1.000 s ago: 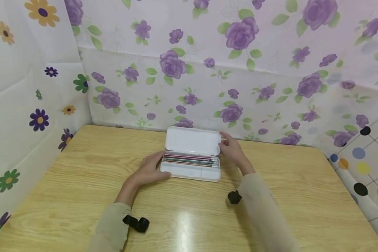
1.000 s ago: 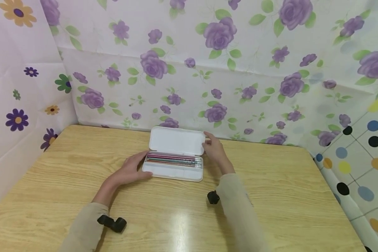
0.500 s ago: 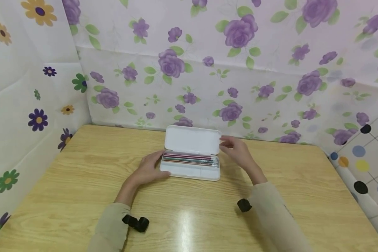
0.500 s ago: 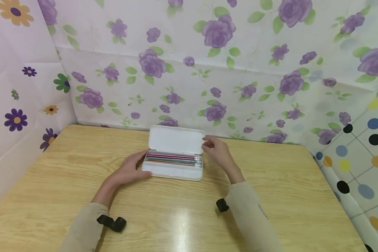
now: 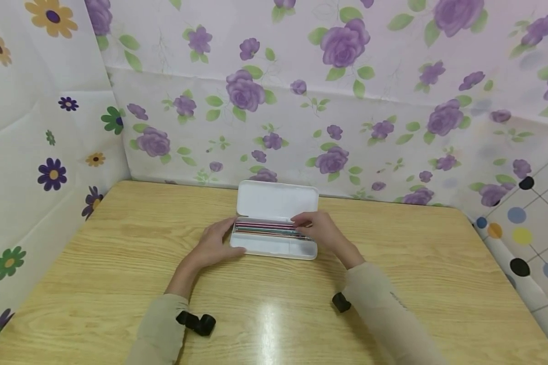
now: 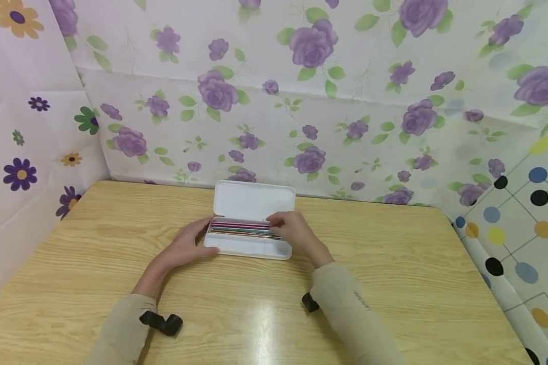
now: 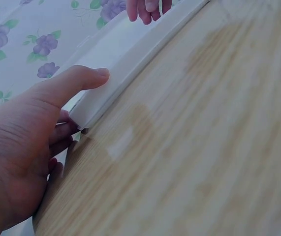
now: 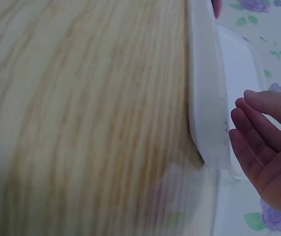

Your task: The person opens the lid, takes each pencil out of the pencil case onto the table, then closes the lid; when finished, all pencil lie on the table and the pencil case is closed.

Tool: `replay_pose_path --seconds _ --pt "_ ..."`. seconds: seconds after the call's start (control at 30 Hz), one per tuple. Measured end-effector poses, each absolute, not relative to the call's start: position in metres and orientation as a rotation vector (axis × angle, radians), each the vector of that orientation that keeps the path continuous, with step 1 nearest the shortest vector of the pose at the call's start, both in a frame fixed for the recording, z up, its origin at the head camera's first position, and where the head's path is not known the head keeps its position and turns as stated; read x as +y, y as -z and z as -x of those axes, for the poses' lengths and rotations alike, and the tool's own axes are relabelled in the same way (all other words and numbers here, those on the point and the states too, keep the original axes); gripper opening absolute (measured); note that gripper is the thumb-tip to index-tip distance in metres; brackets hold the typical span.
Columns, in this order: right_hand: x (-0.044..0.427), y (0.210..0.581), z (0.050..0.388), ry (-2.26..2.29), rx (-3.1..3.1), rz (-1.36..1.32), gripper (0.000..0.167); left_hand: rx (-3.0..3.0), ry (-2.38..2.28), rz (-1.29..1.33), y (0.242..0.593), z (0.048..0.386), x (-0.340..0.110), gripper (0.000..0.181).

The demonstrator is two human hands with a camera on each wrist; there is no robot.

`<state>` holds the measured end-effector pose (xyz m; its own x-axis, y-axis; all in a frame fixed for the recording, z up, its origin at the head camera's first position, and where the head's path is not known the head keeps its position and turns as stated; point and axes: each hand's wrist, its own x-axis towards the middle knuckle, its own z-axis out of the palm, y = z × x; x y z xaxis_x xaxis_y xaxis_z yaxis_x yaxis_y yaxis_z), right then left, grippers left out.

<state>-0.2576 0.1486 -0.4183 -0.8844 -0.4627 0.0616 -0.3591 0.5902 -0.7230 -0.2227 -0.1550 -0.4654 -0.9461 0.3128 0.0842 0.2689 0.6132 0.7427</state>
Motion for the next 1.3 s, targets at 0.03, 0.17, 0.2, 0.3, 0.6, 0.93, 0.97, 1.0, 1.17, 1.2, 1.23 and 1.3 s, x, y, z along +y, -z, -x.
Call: replay_pose_path --seconds 0.03,0.17,0.2,0.3,0.6,0.93,0.97,1.0,1.17,1.2,1.23,1.3 --pt "0.146 0.419 0.257 1.166 2.681 0.709 0.023 2.774 -1.264 -0.498 0.465 0.223 -0.155 0.089" --pt "0.139 0.42 0.257 1.114 2.701 0.74 0.019 2.771 -1.271 -0.487 0.465 0.223 -0.156 0.09" --pt "0.137 0.421 0.257 1.108 2.705 0.738 0.018 2.772 -1.269 -0.487 0.465 0.223 -0.156 0.09" --pt "0.133 0.423 0.256 1.081 2.721 0.745 0.017 2.771 -1.269 -0.478 0.465 0.223 -0.156 0.091" --pt "0.125 0.424 0.259 0.874 2.802 0.902 0.019 2.758 -1.295 -0.46 0.463 0.221 -0.155 0.091" --pt "0.117 0.422 0.259 0.711 2.798 0.927 0.022 2.755 -1.293 -0.459 0.465 0.222 -0.155 0.091" --pt "0.117 0.422 0.259 0.711 2.8 0.925 0.022 2.756 -1.293 -0.46 0.465 0.222 -0.155 0.091" --pt "0.117 0.422 0.258 0.708 2.802 0.928 0.021 2.756 -1.293 -0.46 0.465 0.222 -0.155 0.091" --pt "0.118 0.421 0.258 0.747 2.807 0.922 0.02 2.763 -1.293 -0.479 0.465 0.222 -0.155 0.09" --pt "0.118 0.42 0.258 0.767 2.807 0.911 0.02 2.763 -1.293 -0.483 0.465 0.222 -0.155 0.09" --pt "0.118 0.419 0.258 0.79 2.809 0.9 0.02 2.764 -1.291 -0.487 0.465 0.222 -0.155 0.09" --pt "0.118 0.417 0.258 0.847 2.814 0.883 0.019 2.762 -1.29 -0.492 0.464 0.222 -0.155 0.09"
